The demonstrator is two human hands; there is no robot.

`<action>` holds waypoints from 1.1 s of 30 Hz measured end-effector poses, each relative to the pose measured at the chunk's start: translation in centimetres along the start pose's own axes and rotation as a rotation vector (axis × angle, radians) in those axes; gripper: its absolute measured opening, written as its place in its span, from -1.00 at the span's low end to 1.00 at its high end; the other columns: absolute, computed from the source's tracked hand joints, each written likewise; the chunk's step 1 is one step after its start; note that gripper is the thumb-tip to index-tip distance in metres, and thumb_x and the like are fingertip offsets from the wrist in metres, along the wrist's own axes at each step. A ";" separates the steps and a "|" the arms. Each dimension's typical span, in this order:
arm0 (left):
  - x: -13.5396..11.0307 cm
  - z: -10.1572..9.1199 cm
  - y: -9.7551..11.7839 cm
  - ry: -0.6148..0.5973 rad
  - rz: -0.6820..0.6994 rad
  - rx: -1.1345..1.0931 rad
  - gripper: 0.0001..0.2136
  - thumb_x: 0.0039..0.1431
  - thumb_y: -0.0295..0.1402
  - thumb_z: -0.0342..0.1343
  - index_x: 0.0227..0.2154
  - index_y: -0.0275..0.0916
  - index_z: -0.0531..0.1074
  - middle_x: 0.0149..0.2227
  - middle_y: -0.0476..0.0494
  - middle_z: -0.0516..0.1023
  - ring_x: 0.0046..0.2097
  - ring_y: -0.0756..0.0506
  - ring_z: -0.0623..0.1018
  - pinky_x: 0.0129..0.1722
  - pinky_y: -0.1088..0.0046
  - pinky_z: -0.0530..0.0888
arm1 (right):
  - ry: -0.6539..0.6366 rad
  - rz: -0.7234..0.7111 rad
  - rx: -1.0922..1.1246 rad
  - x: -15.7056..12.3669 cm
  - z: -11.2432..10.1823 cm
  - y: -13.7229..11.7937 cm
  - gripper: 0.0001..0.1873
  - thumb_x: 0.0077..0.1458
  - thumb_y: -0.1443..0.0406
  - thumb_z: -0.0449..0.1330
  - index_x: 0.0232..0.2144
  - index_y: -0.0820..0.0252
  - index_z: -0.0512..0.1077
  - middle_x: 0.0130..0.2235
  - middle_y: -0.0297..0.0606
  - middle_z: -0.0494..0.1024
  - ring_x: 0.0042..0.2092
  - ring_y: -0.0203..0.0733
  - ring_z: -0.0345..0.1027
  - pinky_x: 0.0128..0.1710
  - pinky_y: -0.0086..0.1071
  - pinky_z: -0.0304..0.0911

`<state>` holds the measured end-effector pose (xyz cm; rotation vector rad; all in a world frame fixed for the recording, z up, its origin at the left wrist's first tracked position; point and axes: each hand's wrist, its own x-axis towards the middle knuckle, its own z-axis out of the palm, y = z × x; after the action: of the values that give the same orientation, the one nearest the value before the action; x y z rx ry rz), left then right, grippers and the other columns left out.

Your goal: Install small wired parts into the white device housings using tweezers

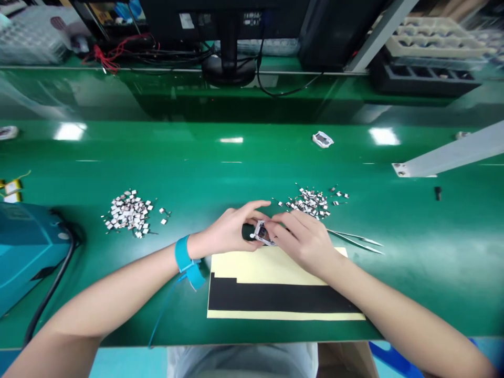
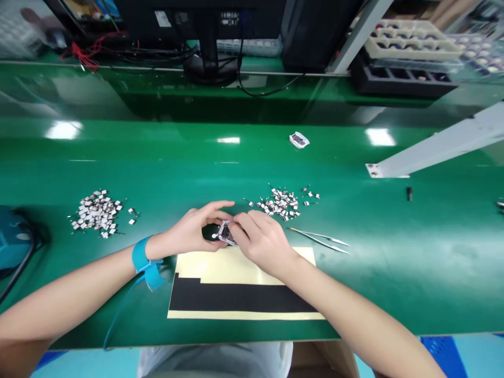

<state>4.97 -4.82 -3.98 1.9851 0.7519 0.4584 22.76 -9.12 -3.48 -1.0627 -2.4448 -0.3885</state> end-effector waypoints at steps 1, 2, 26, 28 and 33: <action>0.0 0.0 0.1 -0.006 0.002 0.007 -0.35 -0.18 -0.53 0.14 0.04 -0.23 0.06 -0.16 -0.12 0.50 -0.15 -0.04 0.51 -0.15 0.44 0.43 | 0.012 0.011 0.011 -0.1 0.1 0.0 -0.84 0.05 0.42 0.06 -0.53 0.23 0.37 -0.49 -0.26 0.44 -0.46 -0.29 0.23 -0.51 -0.41 0.16; 0.0 0.0 0.1 -0.011 0.003 0.011 -0.35 -0.17 -0.52 0.15 0.04 -0.22 0.06 -0.16 -0.12 0.50 -0.15 -0.04 0.51 -0.15 0.43 0.43 | 0.025 0.024 0.032 -0.1 0.3 0.0 -0.82 0.05 0.42 0.06 -0.56 0.23 0.35 -0.50 -0.27 0.43 -0.46 -0.30 0.22 -0.51 -0.41 0.17; -0.6 1.5 0.0 0.270 0.057 -0.186 -0.39 -0.09 -0.48 0.15 0.04 -0.22 0.04 -0.13 -0.13 0.47 -0.17 0.00 0.50 -0.12 0.47 0.45 | 0.159 0.270 0.427 0.5 0.5 0.3 -0.95 -0.02 0.43 0.14 -0.43 0.24 0.39 -0.39 -0.23 0.45 -0.37 -0.29 0.32 -0.40 -0.38 0.29; -0.6 1.4 -0.1 0.261 0.054 -0.252 -0.39 -0.10 -0.47 0.16 0.04 -0.20 0.05 -0.12 -0.13 0.46 -0.14 -0.01 0.49 -0.09 0.46 0.44 | 0.134 0.307 0.507 0.6 0.5 0.5 -0.95 -0.02 0.43 0.15 -0.45 0.23 0.40 -0.39 -0.23 0.44 -0.36 -0.30 0.32 -0.40 -0.38 0.27; -0.5 1.3 -0.3 0.231 0.044 -0.278 -0.42 -0.07 -0.44 0.17 0.03 -0.17 0.08 -0.11 -0.12 0.46 -0.13 -0.03 0.49 -0.06 0.41 0.43 | 0.102 0.430 0.584 0.6 0.6 0.5 -0.95 -0.02 0.42 0.14 -0.44 0.23 0.41 -0.38 -0.24 0.41 -0.36 -0.33 0.30 -0.41 -0.43 0.26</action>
<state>5.27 -5.83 -4.87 1.7082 0.7432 0.7856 22.59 -8.18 -3.71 -1.2069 -1.9674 0.3780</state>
